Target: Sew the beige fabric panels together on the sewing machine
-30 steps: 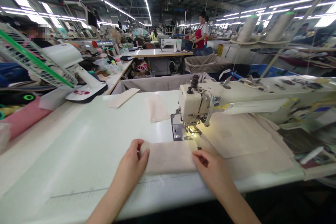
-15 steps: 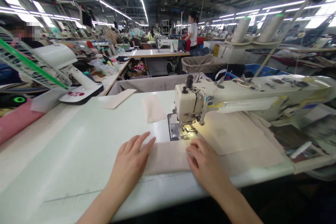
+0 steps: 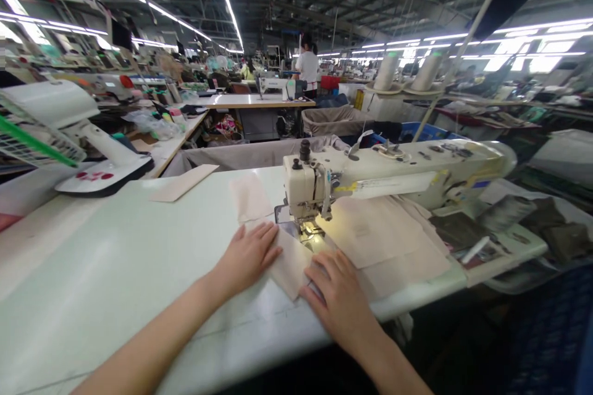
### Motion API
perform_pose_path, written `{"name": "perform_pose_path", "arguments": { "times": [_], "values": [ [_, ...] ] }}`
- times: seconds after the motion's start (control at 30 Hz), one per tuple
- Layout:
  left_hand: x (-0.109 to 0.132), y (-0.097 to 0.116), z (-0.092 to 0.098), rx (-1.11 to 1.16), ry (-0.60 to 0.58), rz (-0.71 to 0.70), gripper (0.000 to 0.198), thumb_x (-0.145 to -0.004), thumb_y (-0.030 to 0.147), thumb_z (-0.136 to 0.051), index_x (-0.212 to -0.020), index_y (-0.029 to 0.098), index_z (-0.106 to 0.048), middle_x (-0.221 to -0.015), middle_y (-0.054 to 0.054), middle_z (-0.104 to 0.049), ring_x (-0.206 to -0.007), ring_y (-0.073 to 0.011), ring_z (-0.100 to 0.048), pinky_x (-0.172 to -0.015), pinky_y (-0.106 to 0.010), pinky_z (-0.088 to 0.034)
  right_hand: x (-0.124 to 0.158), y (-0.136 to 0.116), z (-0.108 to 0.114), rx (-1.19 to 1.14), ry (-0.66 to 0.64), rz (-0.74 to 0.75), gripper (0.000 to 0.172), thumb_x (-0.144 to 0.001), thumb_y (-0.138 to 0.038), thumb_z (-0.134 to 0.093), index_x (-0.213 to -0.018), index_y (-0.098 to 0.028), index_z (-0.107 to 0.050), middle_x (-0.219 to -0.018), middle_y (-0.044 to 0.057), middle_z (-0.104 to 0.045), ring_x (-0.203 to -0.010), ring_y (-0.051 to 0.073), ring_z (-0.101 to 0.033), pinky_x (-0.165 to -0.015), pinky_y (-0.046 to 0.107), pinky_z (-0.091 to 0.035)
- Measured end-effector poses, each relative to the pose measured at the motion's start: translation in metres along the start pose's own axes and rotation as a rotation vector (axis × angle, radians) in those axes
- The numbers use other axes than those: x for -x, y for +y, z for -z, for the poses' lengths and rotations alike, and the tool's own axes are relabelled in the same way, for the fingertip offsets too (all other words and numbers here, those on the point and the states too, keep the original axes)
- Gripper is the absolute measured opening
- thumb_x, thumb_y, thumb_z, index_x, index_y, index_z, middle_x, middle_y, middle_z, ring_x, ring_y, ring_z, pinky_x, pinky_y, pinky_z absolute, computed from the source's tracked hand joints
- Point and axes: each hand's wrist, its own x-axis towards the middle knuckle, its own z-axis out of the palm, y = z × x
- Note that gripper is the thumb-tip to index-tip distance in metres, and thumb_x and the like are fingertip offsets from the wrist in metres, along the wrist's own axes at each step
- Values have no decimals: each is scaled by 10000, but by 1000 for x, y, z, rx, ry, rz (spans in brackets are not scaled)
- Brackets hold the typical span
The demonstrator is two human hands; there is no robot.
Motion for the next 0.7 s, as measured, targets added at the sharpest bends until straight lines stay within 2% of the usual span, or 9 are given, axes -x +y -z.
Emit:
{"name": "perform_pose_path", "arguments": {
  "times": [0.13, 0.2, 0.3, 0.47, 0.7],
  "values": [
    [-42, -19, 3, 71, -78, -108, 486, -1010, 347, -395, -1479, 246, -470, -1580, -117, -444, -1467, -304, -387, -1185, -658, -201, -7, 1, -5, -4, -18, -26, 190, -925, -245, -694, -1098, -210, -626, -1129, 66, -674, -1120, 258, -615, -1168, 550, -313],
    [-58, -23, 5, 78, -99, -139, 472, -997, 294, -378, -1455, 270, -493, -1557, -98, -481, -1438, -296, -425, -1180, -677, -178, -11, 2, -7, 16, -9, -19, 188, -926, -267, -697, -1095, -221, -629, -1151, 60, -675, -1178, 272, -589, -1160, 547, -322],
    [-74, -22, 2, 95, -57, -192, 424, -991, 256, -354, -1351, 274, -576, -1420, -87, -614, -1357, -276, -506, -1178, -655, -195, -15, 4, -11, 16, 18, -15, 202, -936, -278, -687, -1121, -227, -625, -1194, 58, -674, -1239, 279, -556, -1153, 539, -328],
    [-86, -24, -9, 113, 44, -249, 342, -989, 258, -371, -1150, 244, -673, -1302, -75, -674, -1320, -259, -522, -1177, -559, -266, -17, 9, -19, 1, 49, -18, 236, -951, -267, -657, -1172, -199, -608, -1220, 81, -683, -1207, 276, -577, -1137, 519, -346],
    [-90, -30, -14, 101, 94, -242, 328, -1010, 297, -374, -1080, 241, -689, -1249, -71, -693, -1257, -256, -554, -1149, -531, -321, -21, 11, -22, 16, 51, -23, 230, -955, -265, -649, -1174, -203, -614, -1239, 83, -684, -1213, 279, -576, -1119, 491, -373]
  ]
}}
